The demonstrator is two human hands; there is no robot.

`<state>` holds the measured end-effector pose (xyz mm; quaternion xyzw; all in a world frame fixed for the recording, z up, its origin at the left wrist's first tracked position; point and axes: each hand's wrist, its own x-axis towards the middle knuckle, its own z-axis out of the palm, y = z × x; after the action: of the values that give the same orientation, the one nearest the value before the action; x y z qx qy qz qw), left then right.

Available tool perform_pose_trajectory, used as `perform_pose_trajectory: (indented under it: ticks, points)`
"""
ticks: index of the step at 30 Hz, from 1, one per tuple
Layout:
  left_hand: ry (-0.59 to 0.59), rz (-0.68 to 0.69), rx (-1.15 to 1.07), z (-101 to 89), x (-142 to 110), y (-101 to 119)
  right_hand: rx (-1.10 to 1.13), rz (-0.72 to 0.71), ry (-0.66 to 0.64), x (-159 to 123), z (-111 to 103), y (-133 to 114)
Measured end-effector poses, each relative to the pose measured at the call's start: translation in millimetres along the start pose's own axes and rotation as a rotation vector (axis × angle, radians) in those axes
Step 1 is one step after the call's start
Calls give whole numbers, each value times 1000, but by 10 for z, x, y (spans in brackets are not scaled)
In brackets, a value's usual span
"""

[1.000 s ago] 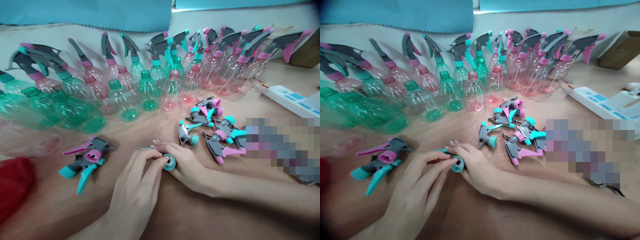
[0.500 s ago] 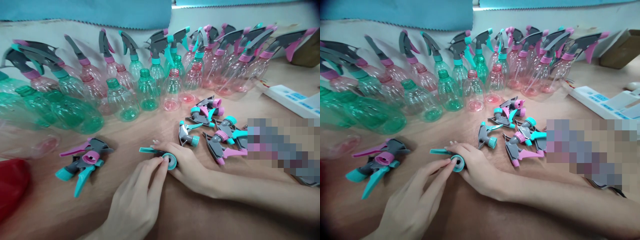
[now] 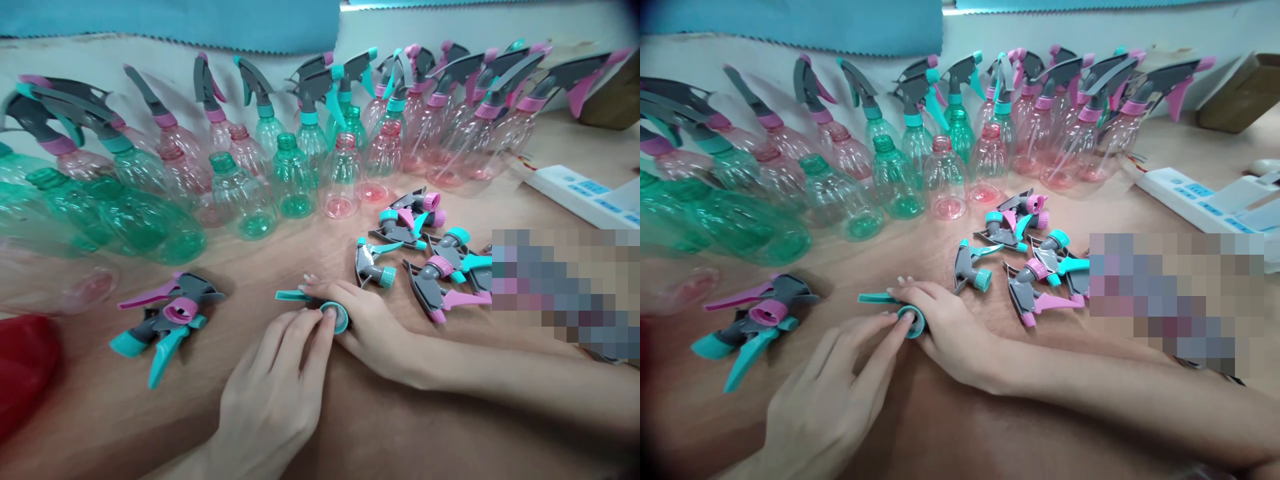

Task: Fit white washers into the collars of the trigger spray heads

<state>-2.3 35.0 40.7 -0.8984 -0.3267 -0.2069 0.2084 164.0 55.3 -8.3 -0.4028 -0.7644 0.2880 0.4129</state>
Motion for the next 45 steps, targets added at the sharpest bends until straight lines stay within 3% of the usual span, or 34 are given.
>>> perform_pose_trajectory:
  ticks: [12,17,25,31,35,41,45]
  points:
    - [83,123,-71,84,66,-57,-52,-31,9,-47,42,72]
    - [92,70,-227,140,123,-76,-78,-36,0,-60,4,82]
    - [-11,-120,-405,214,75,-23,-88,-32,-24,-34,-22,61]
    - [-38,-170,-496,223,91,-13,-94,-46,-46,-27,-17,77]
    - [-39,-130,-517,229,76,-64,-59,-24,-24,-12,-29,88]
    - [52,-43,-505,263,12,-145,-39,71,43,9,-38,81]
    - [72,-69,-367,241,-5,-100,-34,27,57,2,-26,66]
